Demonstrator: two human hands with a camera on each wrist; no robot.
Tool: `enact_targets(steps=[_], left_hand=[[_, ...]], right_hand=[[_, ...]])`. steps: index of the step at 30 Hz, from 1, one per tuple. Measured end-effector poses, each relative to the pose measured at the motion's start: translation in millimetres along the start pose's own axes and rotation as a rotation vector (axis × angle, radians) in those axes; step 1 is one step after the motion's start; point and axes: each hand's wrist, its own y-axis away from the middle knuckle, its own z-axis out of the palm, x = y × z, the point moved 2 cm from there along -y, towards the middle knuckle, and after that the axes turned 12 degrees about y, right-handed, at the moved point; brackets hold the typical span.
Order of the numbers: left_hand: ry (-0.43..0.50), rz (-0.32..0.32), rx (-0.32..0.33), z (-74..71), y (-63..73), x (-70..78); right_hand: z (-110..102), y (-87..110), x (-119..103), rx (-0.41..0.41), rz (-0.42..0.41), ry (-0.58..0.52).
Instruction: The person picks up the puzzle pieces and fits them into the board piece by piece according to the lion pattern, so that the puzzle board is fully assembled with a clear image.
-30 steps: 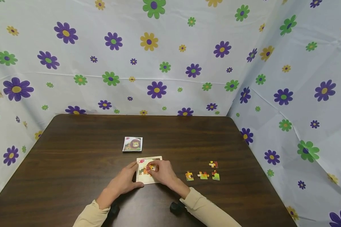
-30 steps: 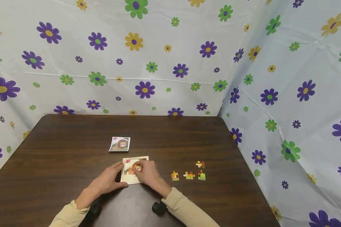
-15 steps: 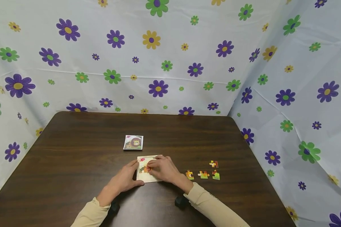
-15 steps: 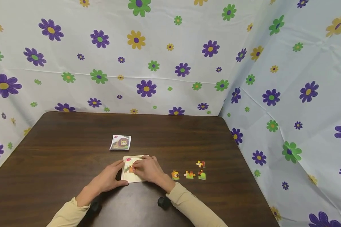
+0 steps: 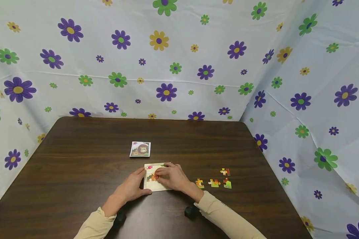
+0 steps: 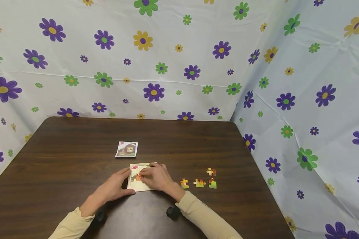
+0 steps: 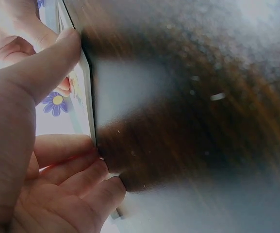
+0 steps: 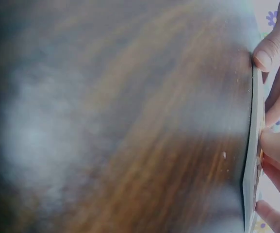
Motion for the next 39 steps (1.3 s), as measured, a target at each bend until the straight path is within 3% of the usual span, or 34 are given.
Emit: enact_targets(steps=[7,14,24,35,39], left_hand=[[-0.004,0.001,-0.008,-1.6,-3.4,1.2],[-0.011,0.017,-0.002,-5.2,-7.5,1.5],[-0.016,0.029,0.003,-8.1,-9.8,3.7],[0.0,-0.032,-0.026,-3.3,-1.7,2.7],[-0.002,-0.024,-0.018,-1.9,2.1,1.1]], right_hand=[[-1,-5.5,1,0.145,-0.04,-0.135],[2,-4.6,3,0.115,0.108,-0.26],[1,-7.0,2,0.045,0.15,-0.19],[6,0.4,-1,0.081,0.147,-0.204],[9,3.2,-2,0.072,0.141,-0.169]])
